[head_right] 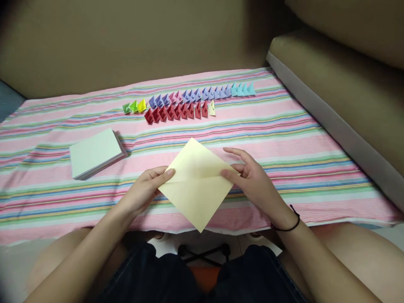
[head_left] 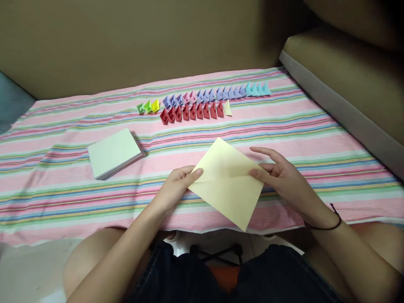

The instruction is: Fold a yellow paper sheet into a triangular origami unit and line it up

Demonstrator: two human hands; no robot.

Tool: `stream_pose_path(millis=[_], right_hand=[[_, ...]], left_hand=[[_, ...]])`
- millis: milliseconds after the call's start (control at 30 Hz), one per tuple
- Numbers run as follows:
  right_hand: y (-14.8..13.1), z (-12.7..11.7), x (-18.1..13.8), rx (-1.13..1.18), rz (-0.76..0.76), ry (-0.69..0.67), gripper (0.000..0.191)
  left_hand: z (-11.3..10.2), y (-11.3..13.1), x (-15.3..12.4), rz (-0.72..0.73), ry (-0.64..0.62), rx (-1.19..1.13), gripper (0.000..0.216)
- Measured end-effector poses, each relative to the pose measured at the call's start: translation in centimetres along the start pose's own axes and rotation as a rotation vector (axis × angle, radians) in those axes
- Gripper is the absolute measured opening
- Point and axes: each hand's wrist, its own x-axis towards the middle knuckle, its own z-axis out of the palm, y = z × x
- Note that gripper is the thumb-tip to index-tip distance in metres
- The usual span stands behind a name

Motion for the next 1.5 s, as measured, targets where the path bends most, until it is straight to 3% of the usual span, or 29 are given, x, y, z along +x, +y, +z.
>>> stream_pose_path(millis=[167, 333, 467, 600, 700, 867, 1000, 1133, 1267, 1400, 1500], right_hand=[[0.5, 0.1, 0.0, -0.037, -0.074, 0.11, 0.026], [0.6, 0.4, -0.1, 0.088, -0.028, 0.09, 0.04], [0.4, 0.6, -0.2, 0.098, -0.089, 0.099, 0.036], [0.6, 0.4, -0.3, -0.154, -0.278, 0.188, 0.025], [0.6, 0.2, -0.5, -0.342, -0.466, 0.251, 0.018], [-0.2, 0.5, -0.9, -0.539, -0.766, 0.398, 0.018], [-0.6, 1.8, -1.2, -0.7, -0.924, 0.318, 0.024], [-0.3, 3.5, -1.5, -0.763, -1.023, 0.164, 0.027], [-0.4, 3.0, -1.7, -0.733, -0.985, 0.165, 0.022], [-1.3, 0.8, -1.9, -0.595, -0.736, 0.314, 0.012], [-1.6, -0.3, -1.8, -0.491, -0.514, 0.349, 0.003]], left_hand=[[-0.1, -0.4, 0.4, 0.025, 0.103, -0.141, 0.032], [-0.6, 0.3, 0.2, 0.274, 0.101, 0.057, 0.043], [-0.8, 0.7, -0.2, 0.427, 0.185, 0.278, 0.027], [-0.7, 0.5, -0.4, 0.489, 0.268, 0.449, 0.03], [-0.6, 0.2, -0.5, 0.674, 0.326, 0.57, 0.024], [-0.6, 0.3, -0.5, 0.992, 0.524, 0.887, 0.007], [1.2, 0.1, -1.0, 1.133, 0.373, 1.186, 0.014], [3.1, -0.7, -1.4, 1.237, 0.253, 1.22, 0.016], [2.3, -0.8, -1.3, 1.165, 0.265, 1.177, 0.013], [0.1, 0.5, -1.0, 1.026, 0.334, 1.142, 0.009], [-0.9, 1.5, -1.0, 0.922, 0.341, 1.064, 0.011]])
